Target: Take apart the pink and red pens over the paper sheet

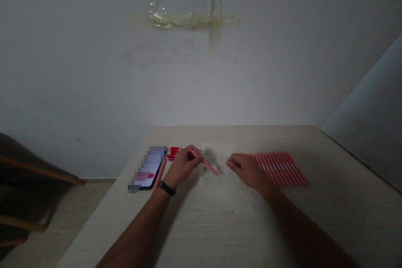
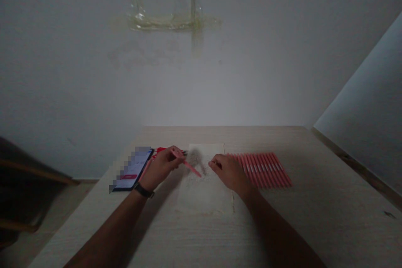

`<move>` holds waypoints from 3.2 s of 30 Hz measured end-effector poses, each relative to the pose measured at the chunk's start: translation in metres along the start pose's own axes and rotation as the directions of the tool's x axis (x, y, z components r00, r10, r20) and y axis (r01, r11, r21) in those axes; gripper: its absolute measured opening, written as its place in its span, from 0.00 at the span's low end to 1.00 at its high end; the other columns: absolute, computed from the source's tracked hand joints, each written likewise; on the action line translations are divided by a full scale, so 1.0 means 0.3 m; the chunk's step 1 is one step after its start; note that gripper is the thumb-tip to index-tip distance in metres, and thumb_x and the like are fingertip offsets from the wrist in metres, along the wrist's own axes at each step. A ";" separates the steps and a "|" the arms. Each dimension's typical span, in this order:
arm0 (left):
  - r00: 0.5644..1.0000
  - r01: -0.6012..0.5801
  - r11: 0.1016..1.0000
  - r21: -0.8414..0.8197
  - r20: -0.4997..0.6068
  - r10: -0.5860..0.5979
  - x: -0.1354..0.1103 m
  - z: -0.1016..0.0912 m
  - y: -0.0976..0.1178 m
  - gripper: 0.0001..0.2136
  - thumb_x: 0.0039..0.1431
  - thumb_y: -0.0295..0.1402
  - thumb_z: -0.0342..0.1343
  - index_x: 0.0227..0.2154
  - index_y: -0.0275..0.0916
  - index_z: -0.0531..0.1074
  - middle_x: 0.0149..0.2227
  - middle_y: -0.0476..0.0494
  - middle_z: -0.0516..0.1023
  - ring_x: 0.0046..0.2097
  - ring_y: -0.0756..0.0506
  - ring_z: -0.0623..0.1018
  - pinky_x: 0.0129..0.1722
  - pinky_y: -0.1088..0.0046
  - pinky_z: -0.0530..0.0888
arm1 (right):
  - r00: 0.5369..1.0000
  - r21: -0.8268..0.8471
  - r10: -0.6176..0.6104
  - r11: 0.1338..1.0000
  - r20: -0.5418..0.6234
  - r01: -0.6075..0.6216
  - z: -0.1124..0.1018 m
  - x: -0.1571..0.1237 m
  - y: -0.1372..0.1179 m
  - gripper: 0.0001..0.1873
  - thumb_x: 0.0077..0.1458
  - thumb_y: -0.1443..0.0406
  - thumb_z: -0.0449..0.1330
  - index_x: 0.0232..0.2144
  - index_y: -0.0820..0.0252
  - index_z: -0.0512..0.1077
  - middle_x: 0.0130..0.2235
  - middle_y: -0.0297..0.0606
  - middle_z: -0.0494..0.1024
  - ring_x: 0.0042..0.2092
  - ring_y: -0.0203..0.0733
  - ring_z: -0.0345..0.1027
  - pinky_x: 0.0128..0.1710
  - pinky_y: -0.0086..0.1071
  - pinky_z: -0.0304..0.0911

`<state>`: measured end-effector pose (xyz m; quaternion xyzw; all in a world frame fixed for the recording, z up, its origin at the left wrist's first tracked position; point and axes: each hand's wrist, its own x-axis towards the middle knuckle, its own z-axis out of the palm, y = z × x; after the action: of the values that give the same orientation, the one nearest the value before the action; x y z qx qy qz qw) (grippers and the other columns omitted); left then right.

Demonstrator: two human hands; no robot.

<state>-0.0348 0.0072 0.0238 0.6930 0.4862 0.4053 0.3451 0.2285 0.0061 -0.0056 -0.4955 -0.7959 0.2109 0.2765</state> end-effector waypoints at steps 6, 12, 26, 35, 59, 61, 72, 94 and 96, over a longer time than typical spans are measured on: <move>0.999 0.047 0.981 -0.188 -0.001 -0.048 -0.007 0.024 0.017 0.12 0.55 0.39 0.63 0.29 0.36 0.69 0.26 0.50 0.73 0.27 0.52 0.70 0.28 0.77 0.66 | 0.999 0.143 -0.032 0.989 -0.025 0.035 0.000 0.007 0.005 0.16 0.66 0.59 0.53 0.27 0.59 0.69 0.26 0.31 0.70 0.30 0.36 0.64 0.31 0.29 0.55; 0.991 -0.037 0.994 -0.101 0.124 0.049 -0.011 0.046 0.015 0.12 0.57 0.40 0.62 0.30 0.36 0.71 0.29 0.47 0.75 0.31 0.49 0.72 0.31 0.75 0.67 | 0.997 0.275 0.073 0.959 0.002 -0.071 -0.007 0.003 0.019 0.16 0.65 0.58 0.52 0.31 0.59 0.73 0.25 0.33 0.72 0.27 0.36 0.66 0.27 0.27 0.58; 0.972 -0.175 0.967 0.186 0.191 0.139 -0.031 0.082 0.017 0.12 0.64 0.39 0.54 0.36 0.37 0.78 0.33 0.44 0.77 0.34 0.46 0.72 0.34 0.73 0.64 | 0.996 0.285 -0.066 0.958 0.059 0.047 0.021 -0.008 -0.001 0.21 0.69 0.56 0.48 0.29 0.60 0.72 0.26 0.33 0.72 0.28 0.35 0.66 0.29 0.27 0.58; 0.971 -0.122 0.979 0.165 0.222 0.084 -0.030 0.083 0.012 0.15 0.66 0.40 0.51 0.33 0.35 0.77 0.27 0.47 0.75 0.29 0.48 0.70 0.29 0.74 0.61 | 0.985 0.130 -0.163 0.977 -0.052 0.169 -0.019 -0.002 -0.018 0.08 0.64 0.61 0.59 0.41 0.57 0.75 0.38 0.36 0.79 0.38 0.39 0.72 0.40 0.30 0.61; 0.989 -0.117 0.951 0.287 0.119 0.085 -0.026 0.097 -0.005 0.11 0.65 0.38 0.54 0.35 0.36 0.76 0.32 0.43 0.76 0.34 0.45 0.73 0.33 0.71 0.65 | 0.997 0.236 -0.028 0.971 -0.069 0.044 0.007 -0.009 -0.001 0.14 0.58 0.64 0.62 0.46 0.57 0.70 0.37 0.34 0.74 0.36 0.37 0.68 0.35 0.29 0.61; 0.988 -0.118 0.954 0.275 0.125 0.086 -0.027 0.101 -0.008 0.09 0.64 0.37 0.55 0.34 0.36 0.76 0.33 0.43 0.76 0.34 0.45 0.73 0.34 0.71 0.65 | 0.998 0.231 -0.034 0.972 -0.056 0.046 0.011 -0.008 -0.001 0.12 0.61 0.62 0.60 0.46 0.56 0.70 0.38 0.35 0.75 0.37 0.38 0.69 0.37 0.30 0.61; 0.988 -0.120 0.953 0.278 0.130 0.087 -0.033 0.110 -0.002 0.07 0.63 0.34 0.55 0.35 0.36 0.75 0.34 0.43 0.76 0.35 0.45 0.73 0.35 0.71 0.65 | 0.999 0.077 -0.043 0.996 0.009 0.042 0.011 -0.010 0.004 0.11 0.66 0.62 0.54 0.32 0.58 0.71 0.31 0.34 0.76 0.34 0.39 0.68 0.35 0.31 0.58; 0.973 -0.182 0.935 0.306 0.192 0.127 -0.041 0.129 -0.011 0.06 0.63 0.34 0.55 0.35 0.38 0.75 0.35 0.43 0.76 0.36 0.46 0.74 0.36 0.71 0.67 | 0.978 0.064 -0.201 0.978 0.048 0.198 0.013 -0.016 -0.047 0.02 0.63 0.66 0.61 0.38 0.58 0.74 0.39 0.36 0.76 0.42 0.40 0.70 0.41 0.32 0.62; 0.972 -0.184 0.930 0.318 0.196 0.125 -0.040 0.130 -0.012 0.06 0.62 0.33 0.55 0.35 0.38 0.75 0.35 0.43 0.76 0.36 0.45 0.74 0.36 0.71 0.67 | 0.978 0.049 -0.205 0.978 0.025 0.204 0.015 -0.016 -0.046 0.03 0.59 0.69 0.63 0.37 0.58 0.73 0.38 0.36 0.76 0.42 0.40 0.69 0.42 0.32 0.62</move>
<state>-0.0035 -0.0064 0.0012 0.8101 0.4597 0.2815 0.2305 0.2180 -0.0043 -0.0017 -0.4013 -0.8416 0.2071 0.2962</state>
